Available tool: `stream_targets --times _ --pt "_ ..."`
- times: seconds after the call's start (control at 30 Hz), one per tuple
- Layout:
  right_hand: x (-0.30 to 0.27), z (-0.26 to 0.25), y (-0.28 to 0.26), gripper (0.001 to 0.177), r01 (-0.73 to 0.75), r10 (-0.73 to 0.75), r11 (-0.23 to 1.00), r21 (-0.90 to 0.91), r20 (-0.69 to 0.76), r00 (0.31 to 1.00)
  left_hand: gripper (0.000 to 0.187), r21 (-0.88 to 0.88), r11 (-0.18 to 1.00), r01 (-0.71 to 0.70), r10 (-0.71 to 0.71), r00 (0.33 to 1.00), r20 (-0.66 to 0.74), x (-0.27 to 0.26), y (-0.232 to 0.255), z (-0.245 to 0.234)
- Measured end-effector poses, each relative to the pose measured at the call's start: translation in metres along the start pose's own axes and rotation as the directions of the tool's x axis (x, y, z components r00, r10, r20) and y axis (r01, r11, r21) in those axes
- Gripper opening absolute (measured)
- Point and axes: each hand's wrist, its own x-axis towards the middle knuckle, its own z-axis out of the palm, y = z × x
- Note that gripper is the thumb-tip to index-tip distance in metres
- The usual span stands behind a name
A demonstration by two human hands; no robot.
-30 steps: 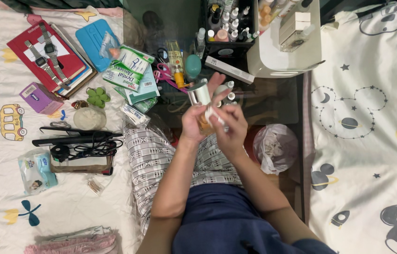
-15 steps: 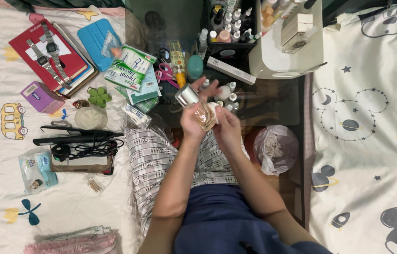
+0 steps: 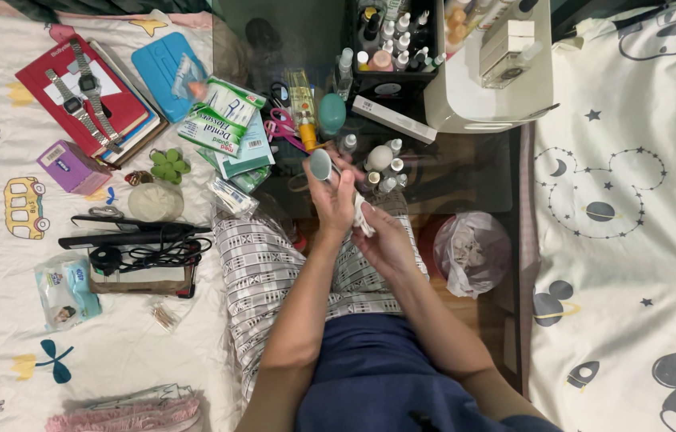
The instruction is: The person sits on the floor and wipes several cosmetic bottles and boxes with a tissue, then places them into a white organizer on a low table. The person handles items one at a time, including small bottles, a box, and a tube, and arranges them in the organizer.
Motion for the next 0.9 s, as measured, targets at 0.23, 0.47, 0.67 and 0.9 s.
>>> stream_targets --times 0.23,0.47,0.67,0.9 --pt "-0.011 0.04 -0.08 0.02 0.32 -0.366 0.782 -0.535 0.021 0.931 0.079 0.519 0.851 -0.084 0.011 0.99 0.144 0.003 0.004 0.005" --pt "-0.025 0.084 -0.155 0.036 0.335 -0.42 -0.076 -0.939 0.335 0.843 0.093 0.712 0.548 -0.438 0.078 0.875 0.478 0.0 0.026 0.044" --pt "-0.019 0.08 -0.181 0.04 0.315 -0.274 -0.258 -0.914 0.381 0.883 0.109 0.687 0.527 -0.501 0.142 0.849 0.51 0.001 0.032 0.054" --pt "-0.012 0.066 -0.197 0.042 0.205 -0.231 -0.137 -0.969 0.233 0.945 0.117 0.689 0.53 -0.495 0.132 0.851 0.509 0.004 0.033 0.066"
